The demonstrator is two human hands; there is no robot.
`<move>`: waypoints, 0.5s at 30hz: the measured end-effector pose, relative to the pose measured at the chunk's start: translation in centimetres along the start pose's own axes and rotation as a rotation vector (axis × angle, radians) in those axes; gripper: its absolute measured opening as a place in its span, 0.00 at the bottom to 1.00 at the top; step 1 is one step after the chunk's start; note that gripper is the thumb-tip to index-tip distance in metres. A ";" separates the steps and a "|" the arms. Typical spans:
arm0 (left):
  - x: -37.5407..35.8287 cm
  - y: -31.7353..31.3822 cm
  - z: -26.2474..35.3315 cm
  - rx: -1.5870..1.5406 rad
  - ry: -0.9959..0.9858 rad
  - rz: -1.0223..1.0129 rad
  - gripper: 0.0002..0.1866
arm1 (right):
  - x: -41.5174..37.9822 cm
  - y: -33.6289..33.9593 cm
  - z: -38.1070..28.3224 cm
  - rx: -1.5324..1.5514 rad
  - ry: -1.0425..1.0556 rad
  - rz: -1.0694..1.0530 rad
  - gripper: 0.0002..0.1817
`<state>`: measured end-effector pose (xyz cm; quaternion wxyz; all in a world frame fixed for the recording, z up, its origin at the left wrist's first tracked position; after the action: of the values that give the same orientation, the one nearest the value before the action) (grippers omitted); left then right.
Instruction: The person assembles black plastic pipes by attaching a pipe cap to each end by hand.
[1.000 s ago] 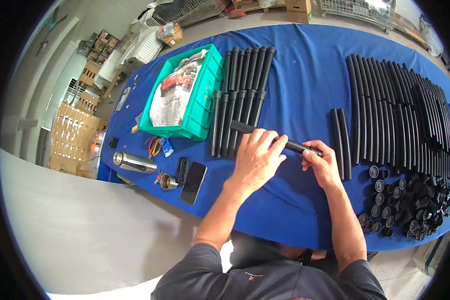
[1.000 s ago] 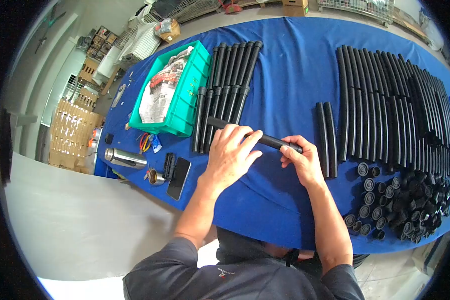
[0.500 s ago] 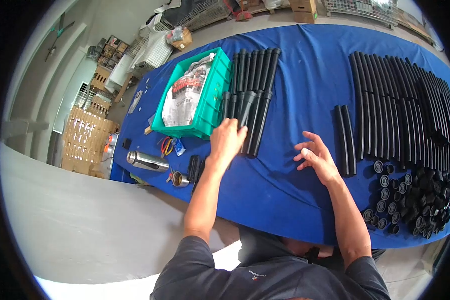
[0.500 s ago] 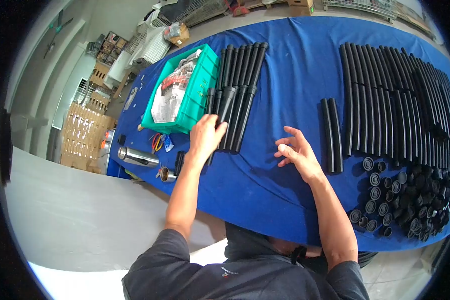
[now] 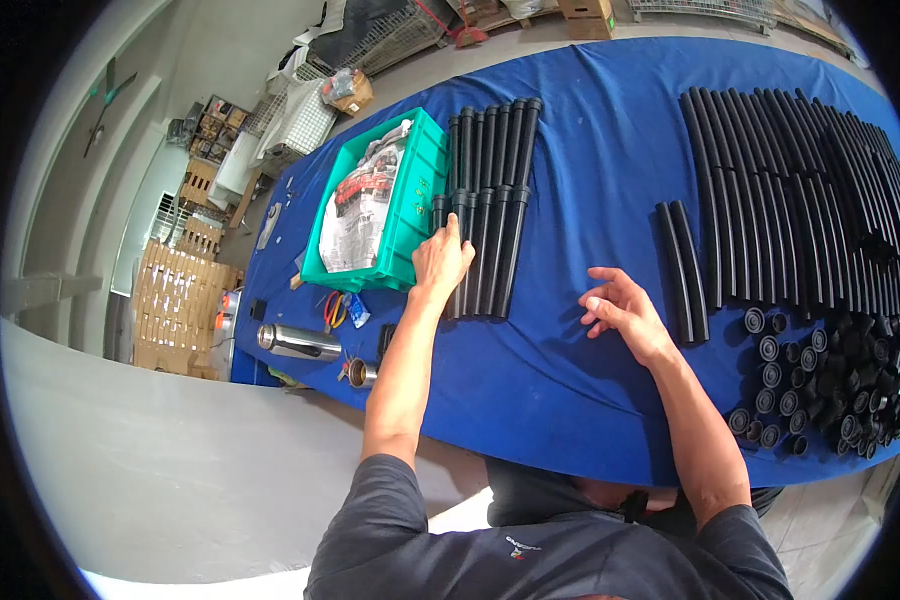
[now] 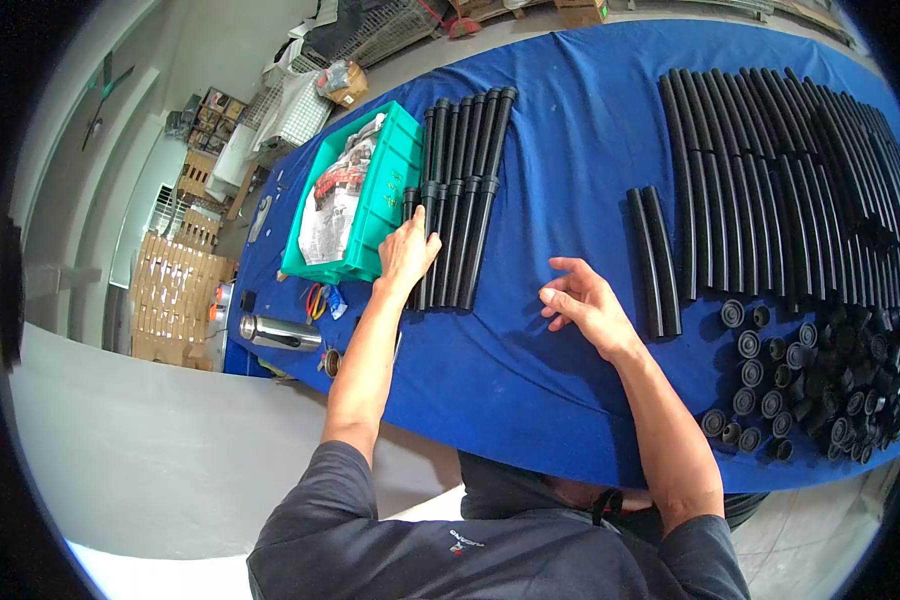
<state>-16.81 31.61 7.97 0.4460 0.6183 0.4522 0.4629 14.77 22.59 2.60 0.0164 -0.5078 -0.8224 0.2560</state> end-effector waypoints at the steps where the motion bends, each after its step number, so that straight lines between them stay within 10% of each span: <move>1: 0.0 0.1 0.0 0.003 0.010 0.000 0.36 | 0.0 0.0 0.0 -0.006 -0.002 0.004 0.35; 15: -0.6 0.7 -0.7 0.043 0.053 0.021 0.33 | 0.1 0.0 0.3 -0.054 0.002 0.003 0.30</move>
<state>-17.48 30.98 8.67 0.4155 0.6199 0.4671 0.4741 14.60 22.53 2.34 0.0032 -0.5096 -0.8283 0.2331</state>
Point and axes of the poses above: each hand's wrist, its own x-axis towards the middle knuckle, its own y-axis out of the back of the hand, z = x × y, the point moved 7 cm from there along x, towards the middle knuckle, and after that the axes turned 8 degrees about -y, right-handed, at the moved point
